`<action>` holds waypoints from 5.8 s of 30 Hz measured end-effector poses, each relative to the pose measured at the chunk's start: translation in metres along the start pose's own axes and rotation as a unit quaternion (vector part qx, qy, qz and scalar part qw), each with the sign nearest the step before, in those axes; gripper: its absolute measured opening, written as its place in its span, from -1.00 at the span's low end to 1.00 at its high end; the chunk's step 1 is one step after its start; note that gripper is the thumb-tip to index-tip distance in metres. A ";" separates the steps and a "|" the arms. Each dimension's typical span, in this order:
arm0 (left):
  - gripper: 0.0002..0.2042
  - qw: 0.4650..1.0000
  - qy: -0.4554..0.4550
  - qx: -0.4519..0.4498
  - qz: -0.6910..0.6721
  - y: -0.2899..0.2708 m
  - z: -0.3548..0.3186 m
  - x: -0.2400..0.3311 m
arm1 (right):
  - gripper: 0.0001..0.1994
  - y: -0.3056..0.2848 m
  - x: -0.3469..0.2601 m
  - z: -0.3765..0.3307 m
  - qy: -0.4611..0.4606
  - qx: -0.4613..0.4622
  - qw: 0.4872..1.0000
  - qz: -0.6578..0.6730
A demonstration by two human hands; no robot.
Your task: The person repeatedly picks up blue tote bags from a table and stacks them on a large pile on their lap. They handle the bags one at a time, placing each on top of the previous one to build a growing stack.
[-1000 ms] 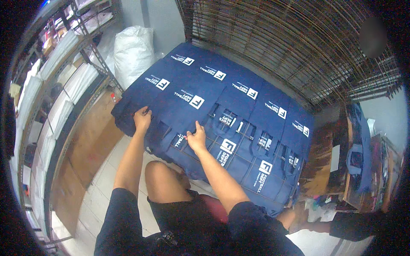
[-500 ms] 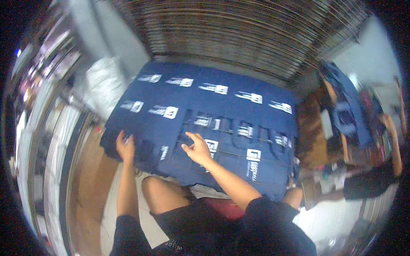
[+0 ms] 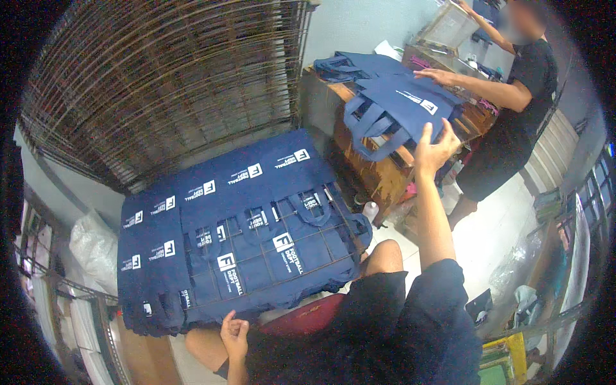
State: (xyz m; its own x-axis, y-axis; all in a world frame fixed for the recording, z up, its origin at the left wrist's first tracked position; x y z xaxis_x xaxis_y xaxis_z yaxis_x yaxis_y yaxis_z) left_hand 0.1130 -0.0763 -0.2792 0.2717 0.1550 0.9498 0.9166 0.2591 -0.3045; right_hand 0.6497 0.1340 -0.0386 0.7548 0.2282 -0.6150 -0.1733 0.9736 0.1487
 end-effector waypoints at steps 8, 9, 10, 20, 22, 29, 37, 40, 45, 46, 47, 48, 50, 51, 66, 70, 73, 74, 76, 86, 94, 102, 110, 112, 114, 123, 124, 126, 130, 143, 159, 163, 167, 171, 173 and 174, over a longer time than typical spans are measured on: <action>-0.66 0.999 0.011 0.011 0.034 0.023 0.004 -0.008 | -0.21 0.018 0.141 0.021 0.498 -0.102 0.850 0.134; -0.67 1.000 0.017 -0.013 0.019 0.035 0.004 0.001 | -0.22 0.018 0.146 0.028 0.503 -0.102 0.848 0.130; -0.65 0.999 0.012 -0.035 0.005 0.047 0.002 0.012 | -0.28 0.017 0.150 0.029 0.503 -0.115 0.848 0.119; -0.61 0.951 -0.061 -0.294 -0.072 0.160 -0.001 0.068 | -0.64 -0.020 0.110 0.033 0.492 -0.215 0.722 0.437; -0.50 0.891 -0.145 -0.412 -0.127 0.198 0.004 0.087 | -0.54 -0.061 0.075 0.047 0.457 -0.233 0.737 0.440; -0.02 0.594 -0.194 -0.569 -0.535 0.248 -0.005 0.178 | -0.28 -0.125 -0.108 0.008 0.377 -0.387 0.723 0.432; -0.79 0.787 -0.226 -0.301 -0.489 0.166 0.002 0.177 | -0.22 -0.131 -0.130 -0.047 0.424 -0.484 0.637 0.425; -0.87 0.870 -0.180 -0.211 -0.408 0.116 0.051 0.167 | -0.31 -0.085 -0.147 -0.091 0.477 -0.507 0.574 0.431; -0.90 0.904 -0.074 -0.128 -0.400 0.017 0.152 0.177 | -0.47 0.029 -0.189 -0.162 0.485 -0.628 0.448 0.412; -0.91 0.923 -0.068 -0.115 -0.361 -0.005 0.173 0.174 | -0.49 0.047 -0.199 -0.173 0.482 -0.642 0.429 0.413; -0.77 0.919 -0.038 -0.078 -0.385 -0.022 0.164 0.205 | -0.49 0.058 -0.200 -0.177 0.474 -0.633 0.436 0.430; -0.70 0.923 -0.010 -0.072 -0.377 -0.038 0.166 0.211 | -0.49 0.068 -0.204 -0.187 0.464 -0.629 0.432 0.449; -0.60 0.936 0.029 -0.049 -0.347 -0.064 0.166 0.200 | -0.47 0.077 -0.208 -0.211 0.483 -0.593 0.429 0.481; -0.57 0.945 0.043 -0.035 -0.323 -0.075 0.164 0.190 | -0.47 0.072 -0.221 -0.227 0.465 -0.580 0.469 0.477; -0.57 0.958 -0.051 0.262 0.106 -0.080 0.185 -0.056 | -0.41 0.078 -0.125 -0.496 0.433 -0.703 0.539 0.166; -0.57 0.949 -0.078 0.275 0.131 -0.085 0.181 -0.051 | -0.39 0.072 -0.127 -0.498 0.440 -0.705 0.536 0.152; -0.57 0.940 -0.098 0.277 0.171 -0.092 0.181 -0.047 | -0.38 0.066 -0.137 -0.495 0.438 -0.710 0.533 0.139; -0.57 0.938 -0.105 0.276 0.181 -0.096 0.180 -0.043 | -0.38 0.063 -0.141 -0.495 0.440 -0.712 0.528 0.145; -0.58 0.925 -0.085 0.299 0.216 -0.098 0.180 -0.052 | -0.37 0.061 -0.146 -0.493 0.432 -0.717 0.527 0.147; -0.64 0.921 -0.106 0.306 0.218 -0.103 0.178 -0.054 | -0.38 0.065 -0.153 -0.494 0.390 -0.730 0.546 0.132; -0.63 0.916 -0.070 0.318 0.234 -0.100 0.179 -0.060 | -0.40 0.065 -0.148 -0.496 0.376 -0.725 0.565 0.118; -0.65 0.913 -0.061 0.321 0.243 -0.100 0.179 -0.062 | -0.42 0.064 -0.150 -0.497 0.360 -0.721 0.584 0.093; -0.65 0.903 -0.045 0.317 0.287 -0.100 0.180 -0.060 | -0.45 0.064 -0.133 -0.509 0.299 -0.717 0.624 0.082; -0.65 0.905 -0.040 0.323 0.272 -0.100 0.180 -0.059 | -0.44 0.063 -0.138 -0.505 0.288 -0.720 0.626 0.080; -0.65 0.908 -0.041 0.325 0.261 -0.103 0.180 -0.064 | -0.44 0.060 -0.151 -0.496 0.258 -0.725 0.634 0.076; -0.65 0.909 -0.050 0.322 0.261 -0.102 0.182 -0.065 | -0.44 0.055 -0.153 -0.492 0.223 -0.723 0.649 0.079; -0.65 0.910 -0.059 0.321 0.255 -0.103 0.181 -0.065 | -0.44 0.055 -0.152 -0.491 0.206 -0.717 0.661 0.077; -0.65 0.911 -0.061 0.319 0.255 -0.101 0.179 -0.063 | -0.44 0.052 -0.147 -0.487 0.170 -0.705 0.685 0.069; -0.60 0.870 -0.016 0.395 0.294 -0.106 0.171 -0.065 | -0.44 0.038 -0.112 -0.467 0.305 -0.670 0.647 0.198; -0.70 0.969 0.212 -0.086 0.088 0.060 -0.008 0.090 | -0.42 -0.063 0.027 -0.294 -0.072 -0.491 0.864 -0.083; -0.57 0.825 0.073 -0.438 0.349 0.155 -0.026 -0.046 | -0.25 -0.061 0.024 -0.322 0.029 -0.679 0.716 -0.156; -0.57 0.826 0.059 -0.445 0.342 0.159 -0.021 -0.049 | -0.18 -0.062 0.027 -0.319 0.031 -0.686 0.710 -0.154; -0.58 0.829 0.061 -0.460 0.313 0.161 -0.021 -0.050 | -0.11 -0.061 0.035 -0.327 0.007 -0.656 0.745 -0.118; -0.60 0.817 0.077 -0.457 0.343 0.156 -0.025 -0.059 | -0.08 -0.061 0.024 -0.323 0.024 -0.649 0.757 -0.076; -0.59 0.816 0.052 -0.471 0.332 0.159 -0.023 -0.049 | -0.06 -0.063 0.026 -0.319 0.033 -0.639 0.766 -0.063; -0.57 0.820 0.008 -0.479 0.313 0.159 -0.025 -0.028 | -0.05 -0.065 0.028 -0.317 0.038 -0.630 0.773 -0.061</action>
State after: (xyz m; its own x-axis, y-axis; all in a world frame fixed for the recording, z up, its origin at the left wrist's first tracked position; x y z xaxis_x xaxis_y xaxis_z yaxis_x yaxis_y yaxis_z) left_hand 0.2583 -0.0632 -0.3522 0.7738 -0.0428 0.6320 0.4042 -0.7349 -0.5446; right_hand 0.4815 0.0793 -0.3107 0.7830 0.0872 -0.6159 -0.6189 0.2085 -0.7573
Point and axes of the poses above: each hand's wrist, its own z-axis towards the middle knuckle, its own y-axis out of the palm, x = y × z, the point moved 3 cm from there along z, towards the middle knuckle, and after that the axes turned 12 degrees about z, right-handed, at the moved point
